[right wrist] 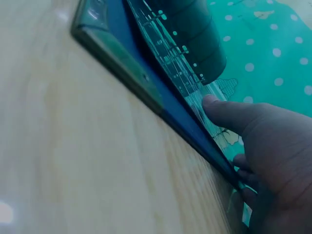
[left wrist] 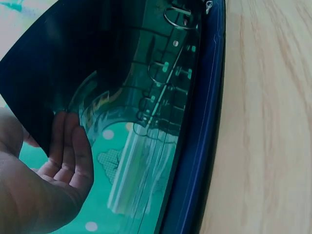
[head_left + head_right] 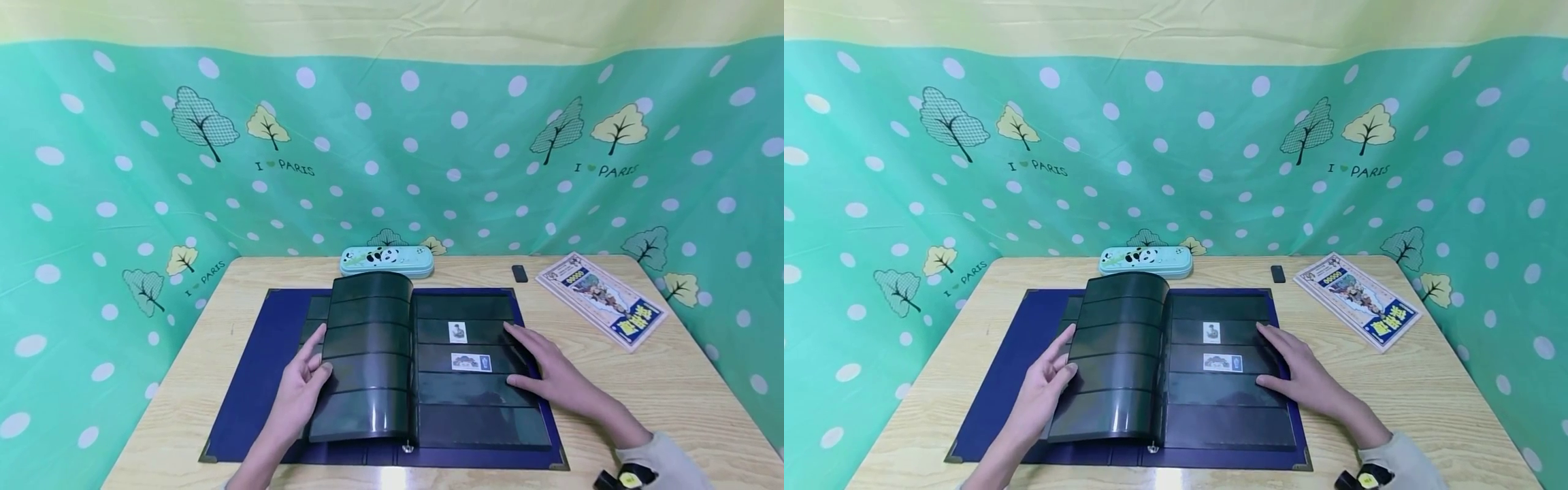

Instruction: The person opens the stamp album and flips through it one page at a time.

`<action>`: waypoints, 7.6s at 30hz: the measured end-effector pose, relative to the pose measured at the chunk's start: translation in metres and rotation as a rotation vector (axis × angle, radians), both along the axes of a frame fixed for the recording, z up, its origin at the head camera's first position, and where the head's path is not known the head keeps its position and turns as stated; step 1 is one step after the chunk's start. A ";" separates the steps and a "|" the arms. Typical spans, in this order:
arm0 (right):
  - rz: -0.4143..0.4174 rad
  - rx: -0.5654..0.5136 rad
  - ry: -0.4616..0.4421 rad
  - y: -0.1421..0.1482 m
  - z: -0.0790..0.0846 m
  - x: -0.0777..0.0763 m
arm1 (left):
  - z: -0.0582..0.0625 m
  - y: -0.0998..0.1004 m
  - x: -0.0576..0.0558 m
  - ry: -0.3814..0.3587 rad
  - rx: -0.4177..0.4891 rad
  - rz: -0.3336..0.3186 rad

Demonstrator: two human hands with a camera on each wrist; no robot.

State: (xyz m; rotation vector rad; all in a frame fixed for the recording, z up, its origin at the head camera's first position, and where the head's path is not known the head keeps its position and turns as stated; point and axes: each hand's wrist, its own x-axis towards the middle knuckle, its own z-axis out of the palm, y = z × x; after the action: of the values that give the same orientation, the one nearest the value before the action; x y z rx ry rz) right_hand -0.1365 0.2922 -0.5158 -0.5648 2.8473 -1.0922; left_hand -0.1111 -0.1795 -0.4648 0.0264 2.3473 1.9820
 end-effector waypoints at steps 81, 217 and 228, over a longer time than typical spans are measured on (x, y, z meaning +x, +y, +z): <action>0.026 0.061 -0.026 -0.002 0.002 0.002 | -0.012 -0.076 -0.012 -0.022 -0.220 -0.009; -0.124 0.310 -0.045 -0.024 0.030 -0.058 | -0.042 -0.060 -0.014 -0.031 -0.681 -0.075; -0.182 0.249 -0.025 -0.024 0.025 -0.046 | -0.040 -0.059 -0.012 -0.017 -0.687 -0.074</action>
State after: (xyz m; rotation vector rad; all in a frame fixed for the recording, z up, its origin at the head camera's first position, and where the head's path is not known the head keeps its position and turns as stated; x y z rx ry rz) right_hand -0.1829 0.2678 -0.4912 -0.2779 2.9959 -0.7384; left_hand -0.1235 -0.2387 -0.5047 0.0566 2.8207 1.0516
